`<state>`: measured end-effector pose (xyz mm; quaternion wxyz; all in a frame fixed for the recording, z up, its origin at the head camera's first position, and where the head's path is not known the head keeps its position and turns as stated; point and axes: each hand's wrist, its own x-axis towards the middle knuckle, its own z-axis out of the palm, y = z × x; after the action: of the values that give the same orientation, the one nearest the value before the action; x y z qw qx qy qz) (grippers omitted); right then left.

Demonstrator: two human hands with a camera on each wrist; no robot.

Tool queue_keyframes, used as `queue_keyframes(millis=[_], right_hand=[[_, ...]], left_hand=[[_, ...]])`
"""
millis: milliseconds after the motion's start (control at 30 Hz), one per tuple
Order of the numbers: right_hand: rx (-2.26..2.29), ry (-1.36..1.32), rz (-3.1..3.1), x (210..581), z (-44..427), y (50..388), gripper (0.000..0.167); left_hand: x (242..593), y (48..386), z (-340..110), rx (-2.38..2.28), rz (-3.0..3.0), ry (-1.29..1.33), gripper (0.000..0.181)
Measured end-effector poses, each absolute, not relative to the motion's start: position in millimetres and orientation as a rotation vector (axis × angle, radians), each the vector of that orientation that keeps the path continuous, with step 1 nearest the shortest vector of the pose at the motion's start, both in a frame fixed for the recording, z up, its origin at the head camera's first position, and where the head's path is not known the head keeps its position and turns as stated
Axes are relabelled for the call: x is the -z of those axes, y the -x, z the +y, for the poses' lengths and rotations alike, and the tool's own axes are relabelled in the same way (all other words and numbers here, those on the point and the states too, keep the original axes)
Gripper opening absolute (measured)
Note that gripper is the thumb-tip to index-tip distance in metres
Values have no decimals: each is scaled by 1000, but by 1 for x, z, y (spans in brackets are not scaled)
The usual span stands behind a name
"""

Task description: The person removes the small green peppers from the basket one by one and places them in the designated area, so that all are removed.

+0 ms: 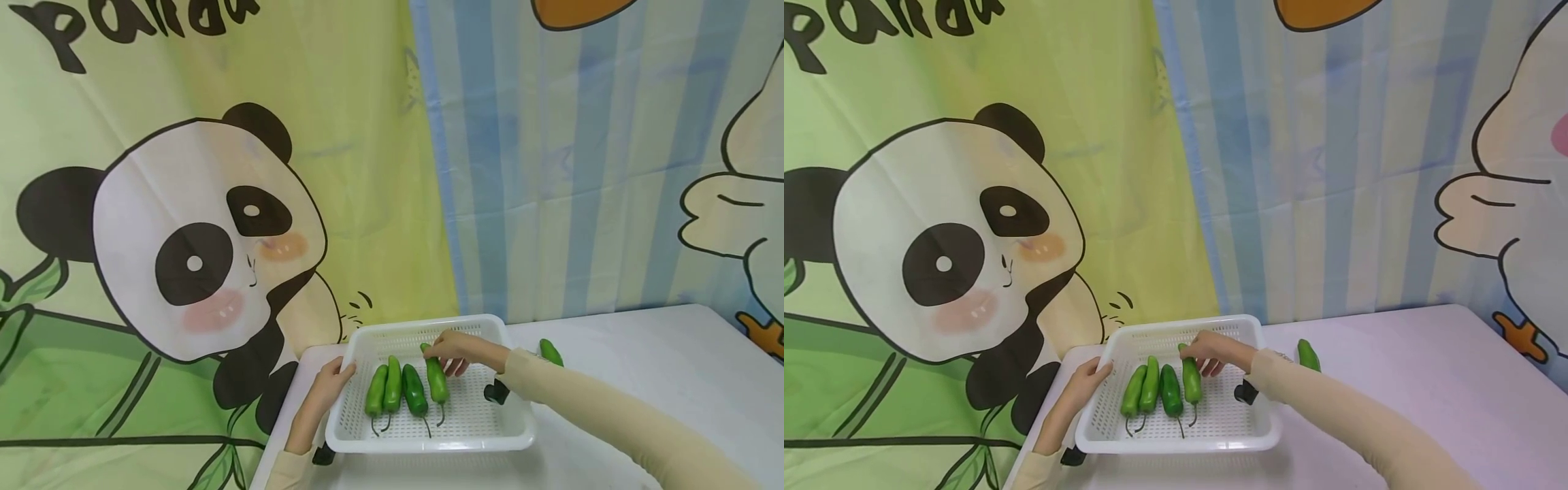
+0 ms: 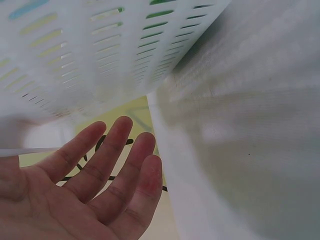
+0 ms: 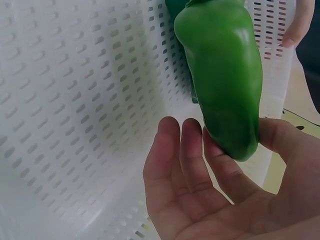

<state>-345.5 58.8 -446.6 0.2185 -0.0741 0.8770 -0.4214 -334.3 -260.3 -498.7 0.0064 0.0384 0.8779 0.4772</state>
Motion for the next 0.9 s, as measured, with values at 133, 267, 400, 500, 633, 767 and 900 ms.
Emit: queue_keyframes(millis=[133, 267, 400, 500, 633, 767, 900], right_hand=[[1185, 238, 2398, 441, 64, 342, 29], [1204, 254, 2376, 432, 71, 338, 30], [1206, 259, 2359, 422, 78, 335, 31], [1199, 267, 2351, 418, 84, 334, 31], [1211, 251, 2326, 414, 92, 336, 31], [1229, 238, 2297, 412, 101, 338, 35], [1241, 233, 2282, 411, 110, 338, 38]], left_hand=[[499, 334, -261, -1491, 2753, -103, 40], [499, 334, -260, -1498, 2764, -121, 40], [498, 333, -259, -1507, 2769, -139, 40], [498, 333, -260, -1513, 2759, -125, 41], [498, 334, -260, -1511, 2754, -131, 40], [498, 334, -262, -1514, 2744, -150, 41], [499, 333, -262, -1528, 2716, -161, 41]])
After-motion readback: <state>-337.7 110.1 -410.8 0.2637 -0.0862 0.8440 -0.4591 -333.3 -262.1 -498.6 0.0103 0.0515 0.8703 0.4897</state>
